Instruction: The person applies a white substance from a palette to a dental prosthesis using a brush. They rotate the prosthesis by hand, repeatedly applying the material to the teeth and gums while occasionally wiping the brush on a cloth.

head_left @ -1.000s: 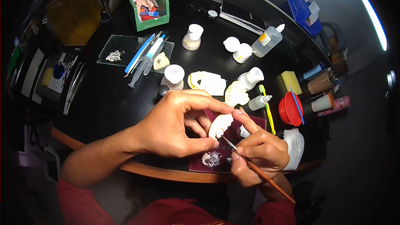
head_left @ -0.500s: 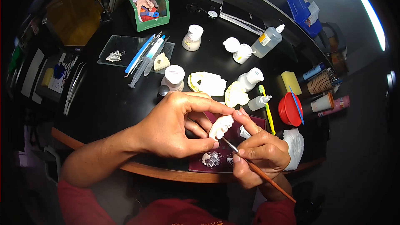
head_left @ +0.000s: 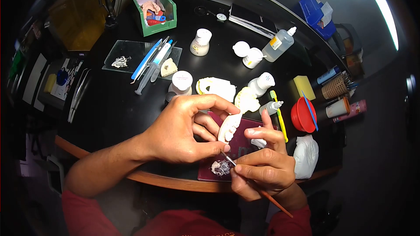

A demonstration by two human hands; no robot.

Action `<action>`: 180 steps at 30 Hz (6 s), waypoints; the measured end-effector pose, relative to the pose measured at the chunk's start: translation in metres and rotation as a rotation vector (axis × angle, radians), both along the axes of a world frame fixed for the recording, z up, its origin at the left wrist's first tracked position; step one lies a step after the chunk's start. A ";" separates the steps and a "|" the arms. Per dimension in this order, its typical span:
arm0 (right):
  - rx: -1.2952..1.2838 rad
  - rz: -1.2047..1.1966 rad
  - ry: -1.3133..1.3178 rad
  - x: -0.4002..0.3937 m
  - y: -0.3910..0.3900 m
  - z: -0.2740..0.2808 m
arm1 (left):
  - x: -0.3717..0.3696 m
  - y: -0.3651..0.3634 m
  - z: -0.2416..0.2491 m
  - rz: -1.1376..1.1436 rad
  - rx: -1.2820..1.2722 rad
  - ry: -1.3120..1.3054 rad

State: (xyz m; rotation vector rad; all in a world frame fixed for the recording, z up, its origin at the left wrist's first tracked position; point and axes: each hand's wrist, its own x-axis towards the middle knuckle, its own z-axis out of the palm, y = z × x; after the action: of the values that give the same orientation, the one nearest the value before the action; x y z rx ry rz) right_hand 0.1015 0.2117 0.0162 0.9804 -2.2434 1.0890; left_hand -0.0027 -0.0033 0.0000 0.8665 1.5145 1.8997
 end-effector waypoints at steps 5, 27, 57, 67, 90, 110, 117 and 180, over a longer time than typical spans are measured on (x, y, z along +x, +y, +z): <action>-0.211 -0.049 -0.024 -0.007 0.002 -0.001 | 0.001 0.000 0.001 -0.004 -0.009 -0.011; -0.180 -0.010 -0.103 -0.007 0.003 -0.005 | 0.000 0.002 -0.004 -0.007 0.009 0.045; -0.188 -0.020 -0.129 -0.005 0.004 -0.005 | -0.001 0.001 -0.004 -0.017 0.002 0.060; -0.188 -0.002 -0.141 -0.006 0.006 -0.003 | -0.001 0.001 -0.002 -0.041 0.006 0.005; -0.491 0.113 -0.348 -0.006 0.017 0.001 | -0.006 -0.001 -0.002 -0.235 -0.096 -0.253; -0.237 -0.084 -0.071 -0.021 0.018 -0.006 | -0.010 -0.004 -0.012 -0.397 0.126 -0.295; -0.356 -0.192 -0.099 -0.015 0.014 -0.008 | -0.008 0.000 -0.013 -0.187 0.104 -0.217; -0.634 -0.064 -0.404 0.004 0.009 0.000 | 0.001 0.010 -0.016 0.209 0.018 0.897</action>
State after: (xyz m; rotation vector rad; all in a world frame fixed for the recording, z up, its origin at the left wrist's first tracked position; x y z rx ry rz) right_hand 0.1054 0.2211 0.0161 0.4443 -1.9594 1.9356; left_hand -0.0017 0.0071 -0.0161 1.7791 2.1439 1.7332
